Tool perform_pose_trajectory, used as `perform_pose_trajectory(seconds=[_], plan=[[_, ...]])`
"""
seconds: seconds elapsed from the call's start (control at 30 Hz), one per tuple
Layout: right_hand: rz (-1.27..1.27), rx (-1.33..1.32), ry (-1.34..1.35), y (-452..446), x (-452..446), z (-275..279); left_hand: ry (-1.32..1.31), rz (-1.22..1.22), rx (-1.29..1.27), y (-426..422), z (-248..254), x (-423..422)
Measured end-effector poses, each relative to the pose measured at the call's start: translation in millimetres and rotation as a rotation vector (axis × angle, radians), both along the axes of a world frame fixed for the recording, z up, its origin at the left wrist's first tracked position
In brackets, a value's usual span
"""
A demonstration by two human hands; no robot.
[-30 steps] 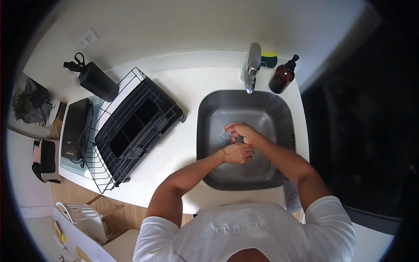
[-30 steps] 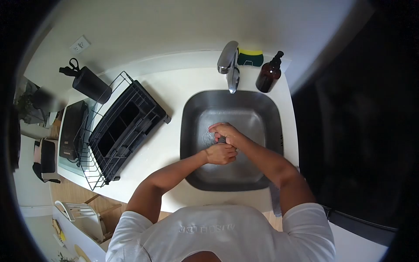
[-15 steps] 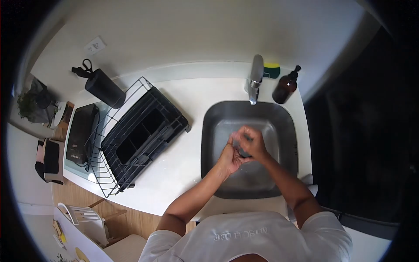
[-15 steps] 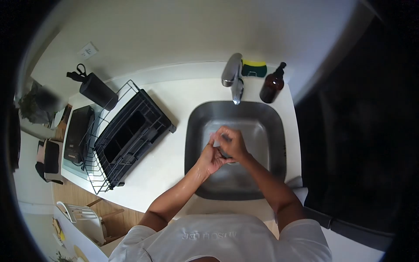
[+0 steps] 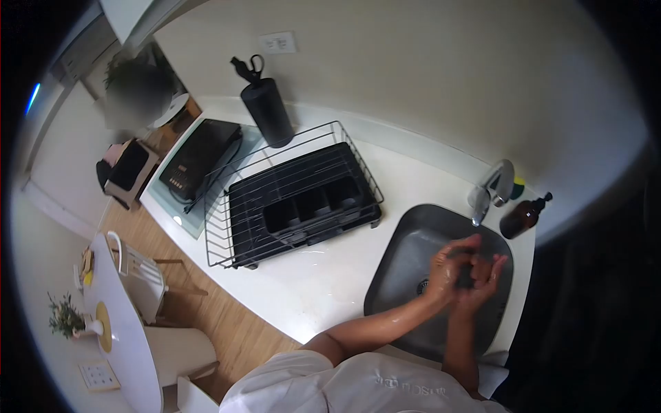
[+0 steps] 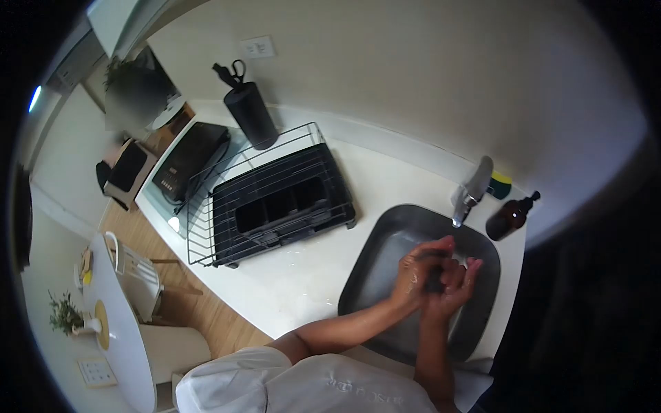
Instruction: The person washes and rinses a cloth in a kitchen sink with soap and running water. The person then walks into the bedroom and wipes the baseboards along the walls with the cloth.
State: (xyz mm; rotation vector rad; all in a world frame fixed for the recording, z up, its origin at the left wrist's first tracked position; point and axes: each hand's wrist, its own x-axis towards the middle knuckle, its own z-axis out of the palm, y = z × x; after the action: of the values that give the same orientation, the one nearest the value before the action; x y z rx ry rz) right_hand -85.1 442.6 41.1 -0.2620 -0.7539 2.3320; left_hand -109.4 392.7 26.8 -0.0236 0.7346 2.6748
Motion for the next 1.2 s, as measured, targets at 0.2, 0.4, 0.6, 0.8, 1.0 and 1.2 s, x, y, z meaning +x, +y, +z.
perform_pose_trajectory(seconds=[0.2, 0.4, 0.6, 0.8, 1.0, 1.2], plan=[[0.275, 0.910, -0.277, 25, -4, -27, 1.261, 0.886, -0.698, 6, 30, 13], [1.435, 0.017, -0.497, 33, -9, 36, 1.929, 0.754, -0.809, -19, 18, 45], [1.497, 0.625, -0.704, 19, -16, 1, 2.259, 0.652, -0.870, -17, -65, 40], [1.405, 0.820, -0.611, 28, -34, -80, 2.615, 0.485, -1.037, -7, -141, 16], [1.114, 1.193, -0.640, 20, -53, -110, 2.396, 0.051, -1.177, -8, -173, -5], [0.972, 1.131, -0.662, 14, -65, -125, 2.571, -0.035, -1.546, -6, -167, -13]])
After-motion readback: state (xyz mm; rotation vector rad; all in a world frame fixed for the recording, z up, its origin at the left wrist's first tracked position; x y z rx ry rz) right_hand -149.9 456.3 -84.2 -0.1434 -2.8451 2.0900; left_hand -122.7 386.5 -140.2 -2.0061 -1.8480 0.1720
